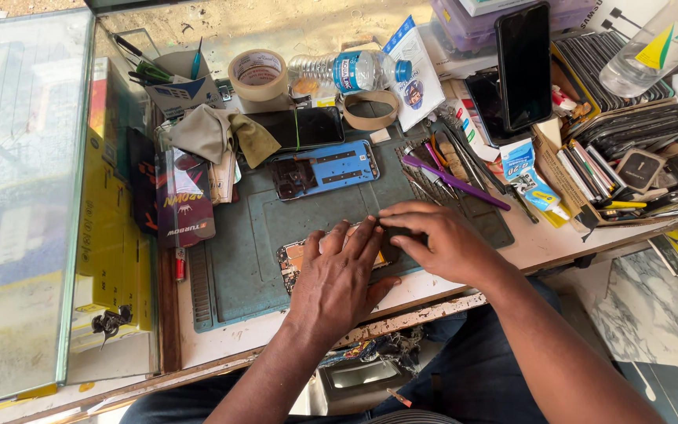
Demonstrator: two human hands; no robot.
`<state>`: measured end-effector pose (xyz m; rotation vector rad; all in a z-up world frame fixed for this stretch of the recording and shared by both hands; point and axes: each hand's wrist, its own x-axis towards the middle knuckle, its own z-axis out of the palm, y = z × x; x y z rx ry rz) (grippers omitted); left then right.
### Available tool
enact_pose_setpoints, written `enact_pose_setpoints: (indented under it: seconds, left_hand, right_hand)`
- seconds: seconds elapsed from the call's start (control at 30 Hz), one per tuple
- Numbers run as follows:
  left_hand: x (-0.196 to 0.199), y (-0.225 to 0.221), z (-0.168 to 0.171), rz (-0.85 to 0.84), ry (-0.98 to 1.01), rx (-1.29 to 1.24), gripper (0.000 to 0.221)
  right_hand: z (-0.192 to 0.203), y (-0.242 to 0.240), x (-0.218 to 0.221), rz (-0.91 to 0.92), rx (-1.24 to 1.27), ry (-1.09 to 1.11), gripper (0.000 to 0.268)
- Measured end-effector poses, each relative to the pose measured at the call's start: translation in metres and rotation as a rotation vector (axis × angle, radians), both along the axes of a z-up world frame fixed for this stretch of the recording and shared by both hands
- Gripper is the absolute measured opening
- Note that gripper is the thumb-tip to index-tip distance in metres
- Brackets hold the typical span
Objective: The person works on a disassembled smartphone at a cluttered workbench. They handle the phone's internal components, including the battery and motherboard, and use a screwdriver to remove screws from the device's frame.
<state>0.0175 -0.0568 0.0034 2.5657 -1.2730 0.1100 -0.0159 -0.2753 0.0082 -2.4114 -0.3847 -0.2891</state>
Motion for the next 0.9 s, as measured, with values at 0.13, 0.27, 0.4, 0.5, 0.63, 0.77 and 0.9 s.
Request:
enact_pose_setpoints:
  seconds: [0.13,0.27,0.4,0.5,0.63,0.77,0.9]
  left_hand:
    - [0.002,0.000,-0.003,-0.003,0.059,-0.003,0.075]
    - [0.000,0.002,0.003,-0.024,0.076,-0.050,0.079]
    - [-0.003,0.005,0.006,-0.053,0.069,-0.120,0.074]
    - [-0.002,0.005,0.006,-0.035,0.089,-0.040,0.067]
    - [-0.005,-0.005,0.011,0.014,0.115,0.034,0.062]
    - [-0.016,-0.010,0.010,0.046,0.082,0.030,0.074]
    - [-0.030,-0.010,0.004,0.072,-0.035,0.027,0.095]
  right_hand:
    - [0.004,0.007,0.005,-0.063,-0.136,0.118,0.025]
    - [0.006,0.010,0.002,-0.156,-0.249,0.205,0.021]
    - [-0.001,0.012,-0.003,-0.117,-0.091,0.025,0.022]
    - [-0.003,0.006,-0.006,-0.093,-0.057,-0.076,0.023]
    - [0.015,-0.017,0.000,-0.383,0.003,0.127,0.023]
    - [0.036,-0.029,0.010,-0.381,-0.094,0.009,0.019]
    - [0.047,-0.014,0.034,-0.134,-0.159,-0.165,0.015]
